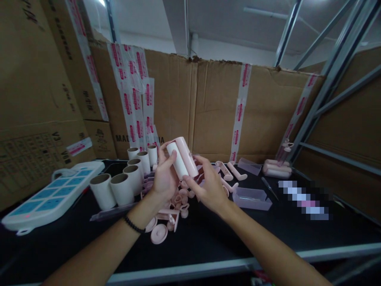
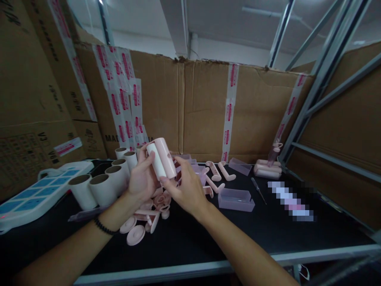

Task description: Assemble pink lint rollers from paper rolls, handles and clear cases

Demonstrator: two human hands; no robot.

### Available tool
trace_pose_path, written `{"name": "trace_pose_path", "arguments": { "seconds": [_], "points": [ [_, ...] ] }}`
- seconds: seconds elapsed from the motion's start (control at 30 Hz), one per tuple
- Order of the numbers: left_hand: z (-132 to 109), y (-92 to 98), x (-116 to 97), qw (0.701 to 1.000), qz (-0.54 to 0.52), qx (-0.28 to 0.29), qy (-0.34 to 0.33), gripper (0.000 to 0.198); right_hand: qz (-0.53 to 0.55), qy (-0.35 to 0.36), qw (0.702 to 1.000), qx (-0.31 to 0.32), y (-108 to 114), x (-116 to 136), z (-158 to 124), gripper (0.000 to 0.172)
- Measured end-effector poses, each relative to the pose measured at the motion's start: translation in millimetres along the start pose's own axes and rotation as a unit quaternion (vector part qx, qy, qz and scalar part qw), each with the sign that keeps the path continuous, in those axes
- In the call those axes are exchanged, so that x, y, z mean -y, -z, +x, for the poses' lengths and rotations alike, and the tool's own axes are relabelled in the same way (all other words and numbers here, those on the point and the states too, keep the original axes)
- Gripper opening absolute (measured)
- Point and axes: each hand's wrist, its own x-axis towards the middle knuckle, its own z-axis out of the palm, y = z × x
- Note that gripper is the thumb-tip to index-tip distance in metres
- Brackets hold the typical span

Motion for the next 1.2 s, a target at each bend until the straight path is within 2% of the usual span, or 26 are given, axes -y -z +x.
{"name": "trace_pose_path", "arguments": {
  "seconds": [0.17, 0.27, 0.4, 0.53, 0.63, 0.73, 0.9, 1.03, 1.2],
  "points": [
    [-6, -1.0, -2, 0.996, -0.037, 0.022, 0.081, 0.037, -0.080, 0.096, 0.992, -0.023, -1, 8, -4, 0.055],
    [-7, -0.4, -1, 0.995, -0.049, 0.029, 0.076, 0.036, -0.112, 0.135, 0.984, -0.040, -3, 11, -7, 0.054],
    [-7, 0.1, 1, 0.997, -0.041, 0.042, 0.059, 0.035, -0.117, 0.142, 0.981, -0.056, -5, 13, -8, 0.055],
    [-8, -1.2, 1, 0.997, -0.041, 0.047, 0.051, 0.029, -0.082, 0.100, 0.988, -0.082, -6, 13, -7, 0.047],
    [-8, -3.1, 0, 0.995, -0.054, 0.051, 0.071, 0.030, -0.030, 0.037, 0.994, -0.094, -5, 7, -4, 0.036],
    [-8, -6.0, -3, 0.993, -0.062, 0.058, 0.086, 0.034, 0.056, -0.038, 0.994, -0.080, -4, -1, 2, 0.031],
    [-9, -9.7, -8, 0.992, -0.049, 0.074, 0.089, 0.041, 0.256, -0.140, 0.956, -0.013, -1, -9, 11, 0.037],
    [-8, -7.9, -7, 0.993, -0.043, 0.065, 0.085, 0.032, 0.332, -0.163, 0.929, -0.009, -1, -12, 13, 0.037],
    [-4, -1.6, -4, 0.996, -0.038, 0.060, 0.063, 0.023, 0.332, -0.159, 0.928, -0.050, 2, -17, 14, 0.037]
  ]
}}
